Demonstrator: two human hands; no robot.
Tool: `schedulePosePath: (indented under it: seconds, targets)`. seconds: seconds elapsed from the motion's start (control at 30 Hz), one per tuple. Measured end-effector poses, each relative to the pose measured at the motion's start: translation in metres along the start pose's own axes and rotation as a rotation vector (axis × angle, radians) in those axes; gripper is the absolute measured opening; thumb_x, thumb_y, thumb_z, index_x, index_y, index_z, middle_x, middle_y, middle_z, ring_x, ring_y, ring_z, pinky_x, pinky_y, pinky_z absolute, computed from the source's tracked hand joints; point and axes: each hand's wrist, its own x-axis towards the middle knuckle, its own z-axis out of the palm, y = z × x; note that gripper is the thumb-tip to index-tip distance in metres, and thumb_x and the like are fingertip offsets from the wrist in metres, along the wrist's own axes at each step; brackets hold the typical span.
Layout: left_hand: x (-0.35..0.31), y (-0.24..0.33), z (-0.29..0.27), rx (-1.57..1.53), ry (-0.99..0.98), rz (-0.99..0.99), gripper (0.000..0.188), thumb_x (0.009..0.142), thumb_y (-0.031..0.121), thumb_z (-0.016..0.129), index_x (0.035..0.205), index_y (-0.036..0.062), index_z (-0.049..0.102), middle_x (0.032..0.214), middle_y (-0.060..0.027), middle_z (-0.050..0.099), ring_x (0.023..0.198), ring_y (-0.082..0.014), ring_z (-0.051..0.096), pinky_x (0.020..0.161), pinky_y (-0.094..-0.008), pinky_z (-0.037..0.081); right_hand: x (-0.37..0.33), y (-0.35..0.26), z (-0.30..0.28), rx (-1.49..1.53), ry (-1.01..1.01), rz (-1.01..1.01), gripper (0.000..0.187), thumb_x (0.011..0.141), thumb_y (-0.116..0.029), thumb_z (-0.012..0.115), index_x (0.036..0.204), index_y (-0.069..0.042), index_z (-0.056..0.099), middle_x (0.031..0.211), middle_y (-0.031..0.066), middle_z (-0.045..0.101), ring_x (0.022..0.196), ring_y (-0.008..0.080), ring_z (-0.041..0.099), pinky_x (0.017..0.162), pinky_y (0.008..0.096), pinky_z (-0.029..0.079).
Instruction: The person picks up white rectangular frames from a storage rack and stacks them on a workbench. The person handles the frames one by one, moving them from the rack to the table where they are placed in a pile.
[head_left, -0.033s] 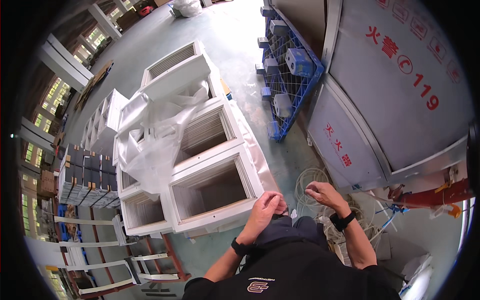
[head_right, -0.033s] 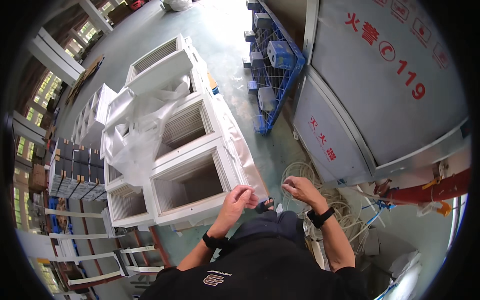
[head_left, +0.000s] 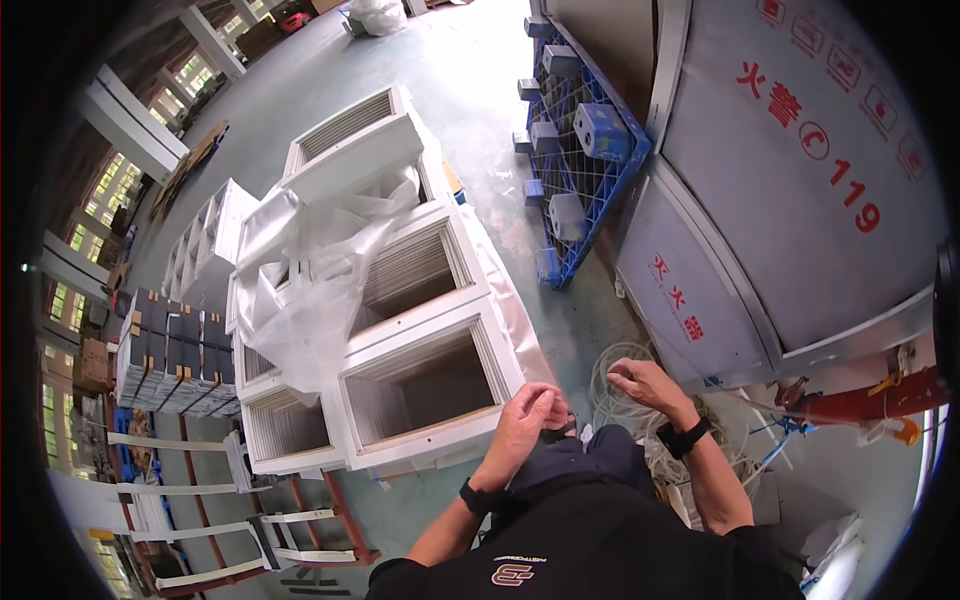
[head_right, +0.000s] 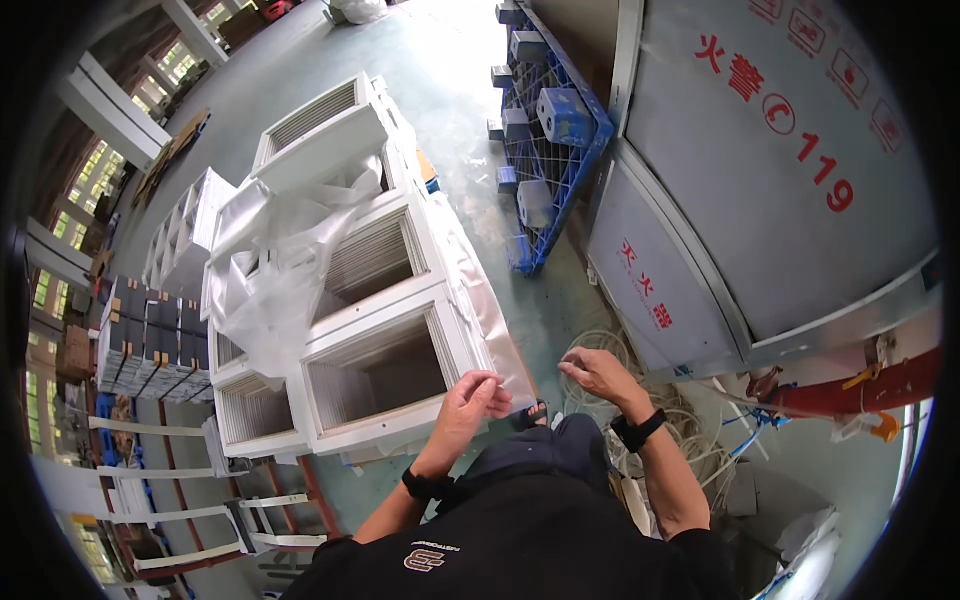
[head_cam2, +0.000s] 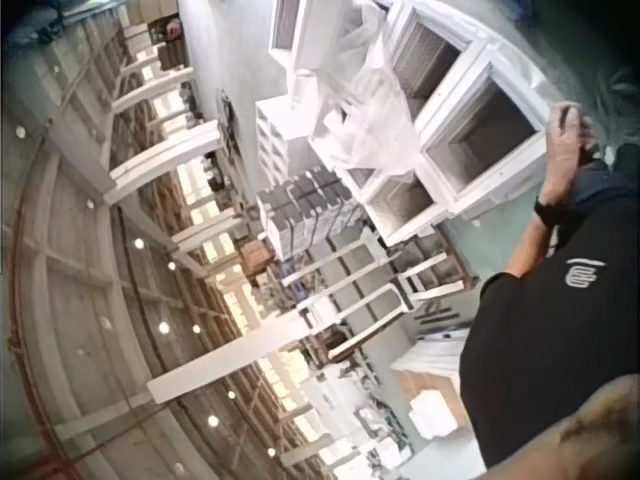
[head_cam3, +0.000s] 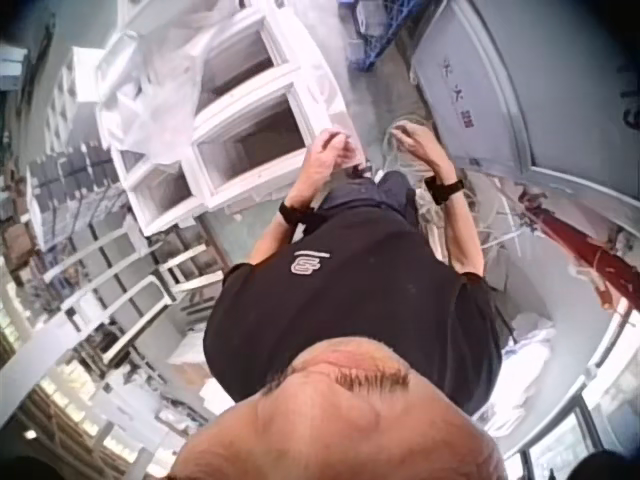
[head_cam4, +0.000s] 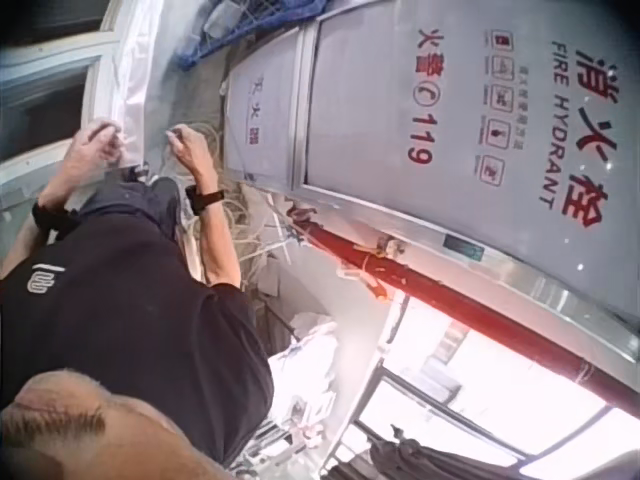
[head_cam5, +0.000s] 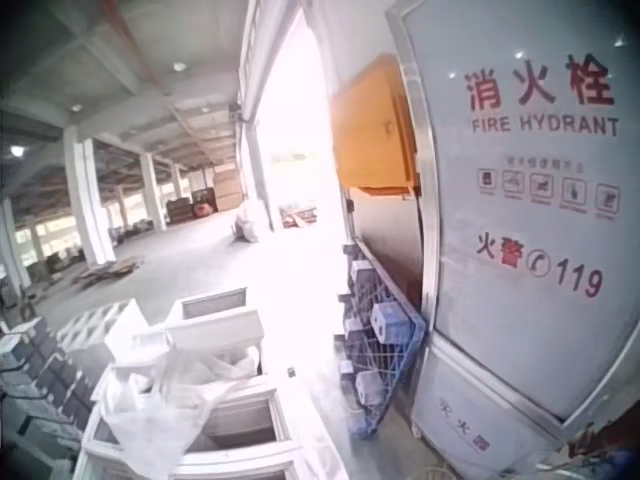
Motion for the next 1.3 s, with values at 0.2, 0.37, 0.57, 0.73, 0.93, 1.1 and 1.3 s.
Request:
schedulePosePath:
  seconds: [0.2, 0.37, 0.57, 0.73, 0.93, 1.1, 1.3]
  targets:
    - [0.027, 0.052, -0.025, -0.115, 0.234, 0.111, 0.028, 0.108, 0.029, 0.053, 0.121, 0.0043, 0.058, 0.098, -0.0116, 0.071, 0.085, -0.0187, 0.071, 0.078, -0.0334, 0.06, 0.177, -0.043, -0.052, 0.336, -0.057, -0.067, 0.043, 0.104, -0.04, 0.057, 0.11, 0.002, 0.067, 0.086, 0.0057, 0.068, 0.079, 0.0136, 0.065, 0.073, 0.0286, 0.053]
    - [0.052, 0.083, -0.049, -0.415, 0.404, 0.23, 0.037, 0.107, 0.034, 0.053, 0.126, 0.0021, 0.052, 0.105, -0.0159, 0.07, 0.089, -0.0235, 0.073, 0.078, -0.0355, 0.062, 0.367, -0.111, -0.098, 0.557, 0.022, -0.14, 0.061, 0.103, -0.056, 0.052, 0.118, 0.001, 0.065, 0.108, 0.0112, 0.069, 0.097, 0.0196, 0.069, 0.084, 0.0337, 0.057]
    - [0.112, 0.163, -0.074, -0.528, 0.651, 0.433, 0.065, 0.103, 0.046, 0.056, 0.14, -0.0063, 0.043, 0.135, -0.0268, 0.057, 0.122, -0.0339, 0.063, 0.098, -0.0416, 0.059, 0.62, -0.191, -0.132, 0.367, 0.077, -0.208, 0.074, 0.097, -0.065, 0.055, 0.125, 0.002, 0.063, 0.117, 0.0151, 0.066, 0.111, 0.0246, 0.064, 0.093, 0.0378, 0.054]
    - [0.232, 0.237, -0.11, -0.478, 0.748, 0.44, 0.083, 0.102, 0.054, 0.053, 0.148, -0.0116, 0.029, 0.146, -0.0301, 0.044, 0.136, -0.0357, 0.051, 0.112, -0.0436, 0.047, 0.795, -0.197, -0.15, 0.27, 0.076, -0.21, 0.084, 0.092, -0.072, 0.055, 0.126, 0.005, 0.064, 0.117, 0.0201, 0.066, 0.114, 0.0299, 0.063, 0.096, 0.0429, 0.052]
    - [0.375, 0.299, -0.201, -0.528, 0.763, 0.397, 0.119, 0.092, 0.061, 0.066, 0.154, -0.0158, 0.001, 0.159, -0.0383, 0.017, 0.148, -0.0429, 0.03, 0.123, -0.0472, 0.032, 0.926, -0.242, -0.131, 0.135, -0.128, -0.26, 0.085, 0.091, -0.073, 0.054, 0.117, 0.006, 0.07, 0.115, 0.0269, 0.068, 0.114, 0.0322, 0.065, 0.096, 0.0405, 0.052]
    - [0.497, 0.335, -0.261, -0.576, 0.797, 0.332, 0.133, 0.086, 0.067, 0.07, 0.153, -0.0151, -0.01, 0.161, -0.0384, 0.003, 0.153, -0.0465, 0.016, 0.123, -0.0536, 0.028, 1.023, -0.226, -0.117, 0.049, 0.085, -0.439, 0.082, 0.091, -0.073, 0.052, 0.111, 0.003, 0.074, 0.081, 0.0188, 0.072, 0.091, 0.0333, 0.072, 0.083, 0.0441, 0.057]
    - [0.575, 0.35, -0.287, -0.552, 0.923, 0.208, 0.126, 0.082, 0.076, 0.067, 0.16, -0.0017, 0.006, 0.16, -0.0317, 0.018, 0.146, -0.0437, 0.03, 0.115, -0.0615, 0.034, 1.083, -0.227, -0.1, -0.304, -0.188, -0.642, 0.044, 0.099, -0.05, 0.05, 0.125, -0.018, 0.066, 0.096, 0.0263, 0.069, 0.093, 0.0388, 0.07, 0.082, 0.0455, 0.056]
